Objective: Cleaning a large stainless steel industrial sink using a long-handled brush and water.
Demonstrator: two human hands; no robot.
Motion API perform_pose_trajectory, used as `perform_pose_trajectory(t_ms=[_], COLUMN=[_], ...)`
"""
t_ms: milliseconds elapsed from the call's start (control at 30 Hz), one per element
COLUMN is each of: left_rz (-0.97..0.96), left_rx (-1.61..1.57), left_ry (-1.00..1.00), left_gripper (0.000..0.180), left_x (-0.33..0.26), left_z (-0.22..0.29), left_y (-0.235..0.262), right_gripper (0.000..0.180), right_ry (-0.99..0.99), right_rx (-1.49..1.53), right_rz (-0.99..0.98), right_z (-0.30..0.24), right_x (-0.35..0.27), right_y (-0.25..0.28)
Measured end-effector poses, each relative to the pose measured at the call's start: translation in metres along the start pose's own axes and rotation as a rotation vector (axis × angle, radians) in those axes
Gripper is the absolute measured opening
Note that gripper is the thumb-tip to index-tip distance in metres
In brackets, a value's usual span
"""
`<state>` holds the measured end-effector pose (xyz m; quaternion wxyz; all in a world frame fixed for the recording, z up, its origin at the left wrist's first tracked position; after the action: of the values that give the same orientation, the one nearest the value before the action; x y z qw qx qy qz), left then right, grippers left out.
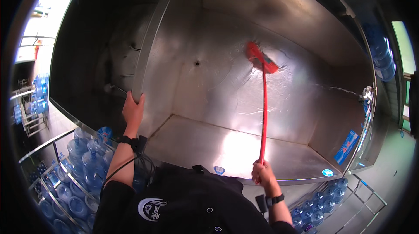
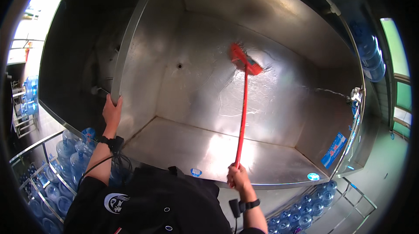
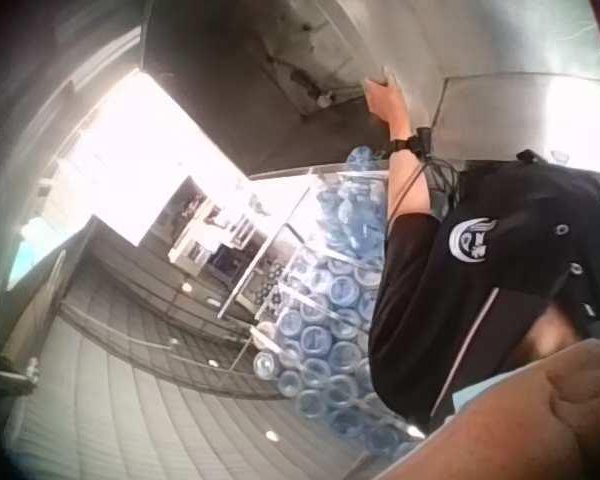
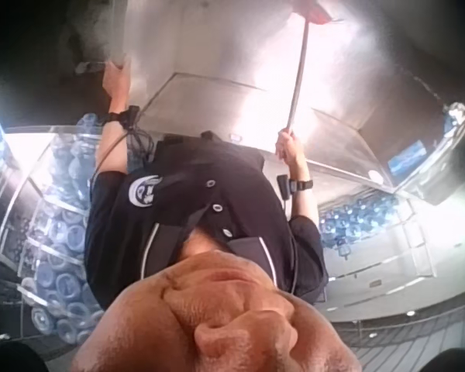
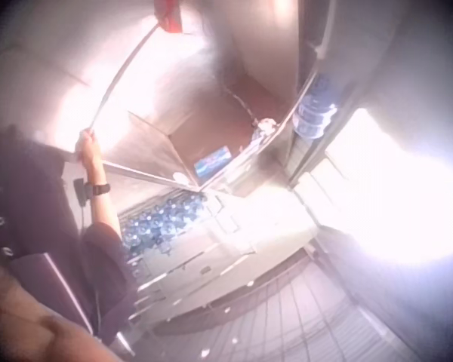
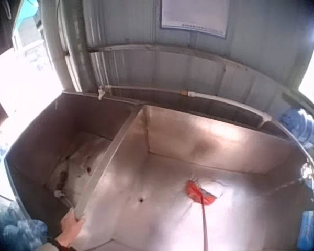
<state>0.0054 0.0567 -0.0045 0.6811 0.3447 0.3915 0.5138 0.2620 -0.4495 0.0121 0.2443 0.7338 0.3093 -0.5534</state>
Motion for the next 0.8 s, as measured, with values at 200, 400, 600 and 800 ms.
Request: perform_pose_trajectory(t_ms=[200, 400, 600, 800], left_rz=[0.033, -0.005, -0.016, 0.006], left_rx=[0.028, -0.009, -0.051, -0.076], left_ry=[-0.049, -0.024, -0.049, -0.119], left_gripper=[0.060, 0.061, 0.058, 0.053], left_x=[0.002, -0.001, -0.004, -0.001], left_z=[-0.001, 0.005, 0.011, 0.017], left_y=[0.004, 0.007, 0.005, 0.005], right_gripper=[0.008, 0.011, 0.021, 0.012], right_ry=[0.088, 0.266, 0.289, 0.308], right_rx=[0.190, -0.192, -0.159, -0.624], right_rz=[-0.131, -0.007, -0.239, 0.037], right_z=[-0.026, -0.112, -0.221, -0.160], right_x=[-0.095, -0.030, 0.085, 0.153], right_y=[-0.006, -0.016, -0.115, -0.201])
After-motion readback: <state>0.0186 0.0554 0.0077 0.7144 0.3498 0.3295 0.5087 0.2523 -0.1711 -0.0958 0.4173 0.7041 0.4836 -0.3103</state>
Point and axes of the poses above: each hand's wrist, its own x-axis towards the middle knuckle, its own y-axis out of the back of the hand, z = x × y, the point moved 7 cm from there along x, towards the middle knuckle, and after that the axes turned 13 degrees about -x, right-handed, at the moved point
